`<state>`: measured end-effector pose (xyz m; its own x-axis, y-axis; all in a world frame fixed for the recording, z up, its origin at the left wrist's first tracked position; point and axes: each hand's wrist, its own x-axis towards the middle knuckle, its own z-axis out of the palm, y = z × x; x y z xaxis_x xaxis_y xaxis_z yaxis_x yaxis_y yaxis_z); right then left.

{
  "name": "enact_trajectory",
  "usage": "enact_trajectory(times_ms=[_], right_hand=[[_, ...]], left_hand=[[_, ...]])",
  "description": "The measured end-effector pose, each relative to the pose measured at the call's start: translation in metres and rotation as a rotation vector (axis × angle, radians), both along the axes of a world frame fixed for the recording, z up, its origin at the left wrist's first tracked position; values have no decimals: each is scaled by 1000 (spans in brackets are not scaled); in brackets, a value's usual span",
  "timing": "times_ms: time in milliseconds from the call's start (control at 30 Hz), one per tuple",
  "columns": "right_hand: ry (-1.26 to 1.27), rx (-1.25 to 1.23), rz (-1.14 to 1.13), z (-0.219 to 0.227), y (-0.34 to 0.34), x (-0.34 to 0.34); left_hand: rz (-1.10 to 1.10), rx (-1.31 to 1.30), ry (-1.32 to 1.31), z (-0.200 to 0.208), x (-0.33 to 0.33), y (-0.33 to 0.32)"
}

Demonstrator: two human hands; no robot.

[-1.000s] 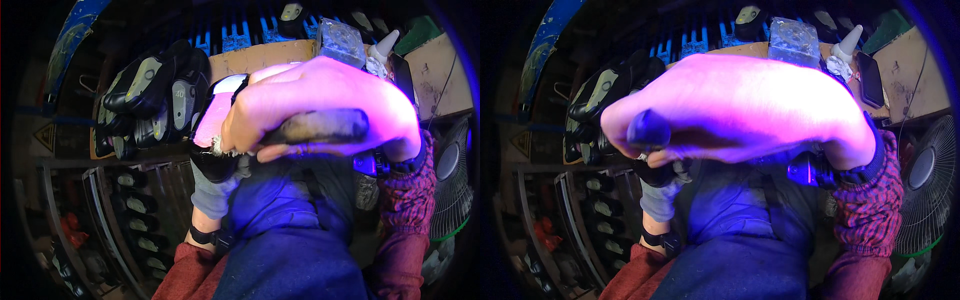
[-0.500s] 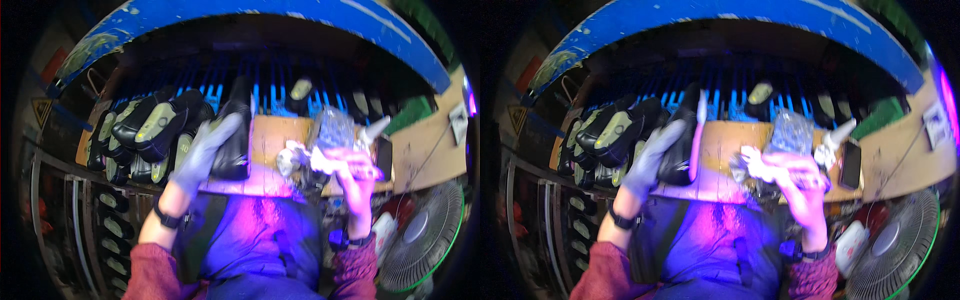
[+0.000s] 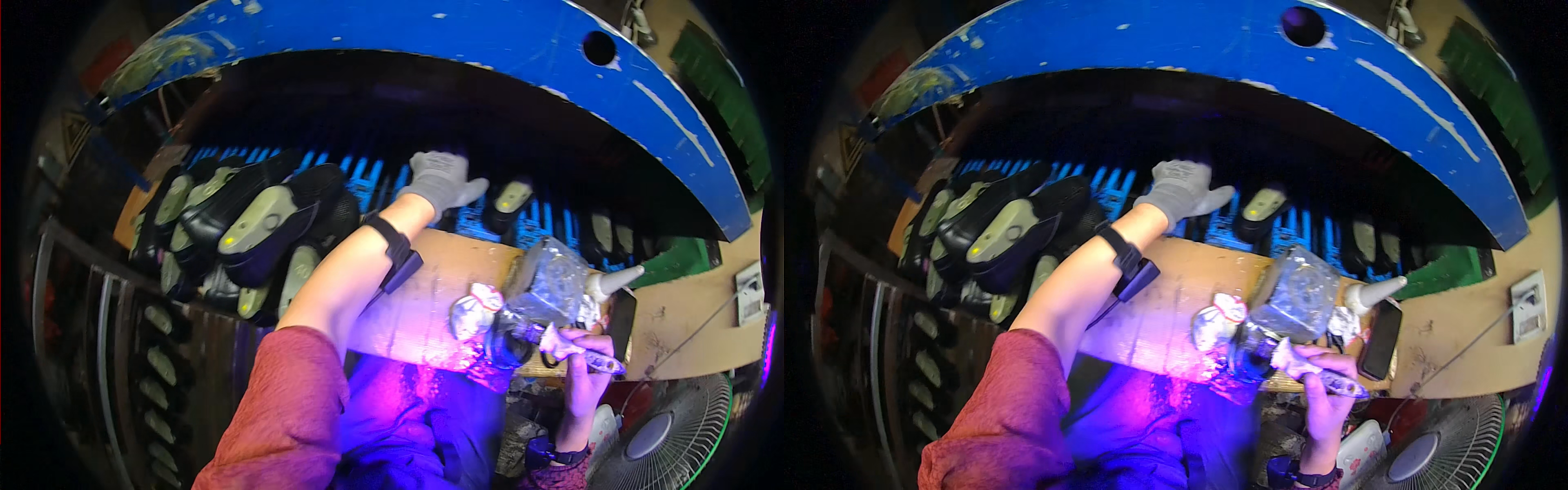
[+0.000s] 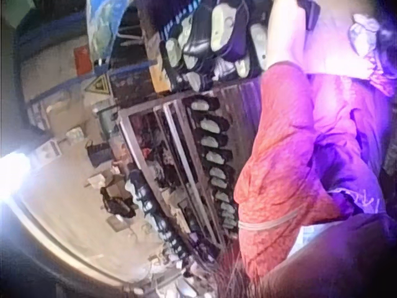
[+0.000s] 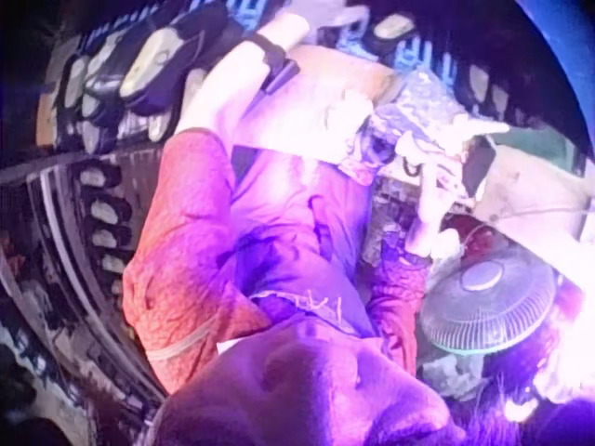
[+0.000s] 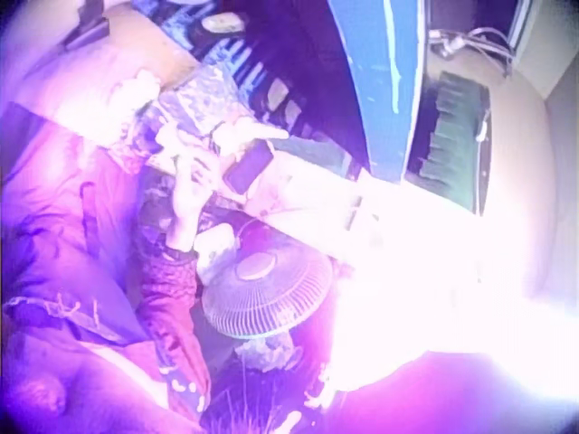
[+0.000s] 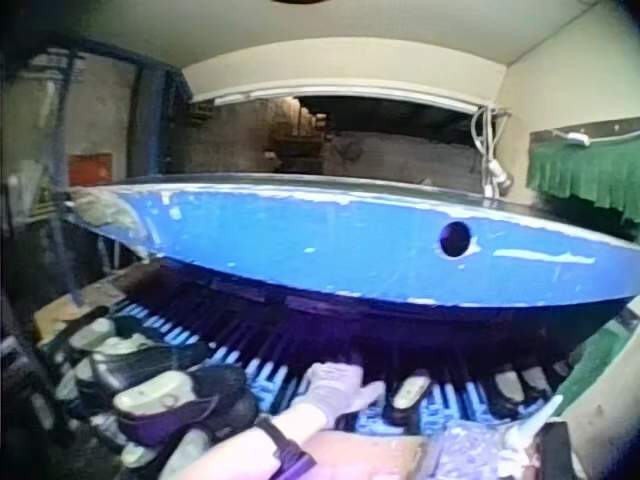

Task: Apply adhesive to the edge of shoe soles using a brush and organize finished components onto a drying rack.

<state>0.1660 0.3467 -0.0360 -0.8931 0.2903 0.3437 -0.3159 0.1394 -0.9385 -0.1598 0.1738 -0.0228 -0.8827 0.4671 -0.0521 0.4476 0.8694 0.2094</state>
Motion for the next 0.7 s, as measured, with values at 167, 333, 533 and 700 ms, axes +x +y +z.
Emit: enact_trajectory(times_ms=[167, 333, 533, 700], right_hand=[[-35, -44, 98, -1, -10, 0], [-111, 7, 36, -1, -15, 4], [7, 484, -137, -17, -16, -3], [-92, 624, -96, -20, -18, -7]], left_hand=[[83, -77, 246, 72, 60, -106], [0, -524, 297, 68, 103, -191], [-100, -333, 536, 67, 144, -172], [-305, 0, 588, 70, 165, -149]])
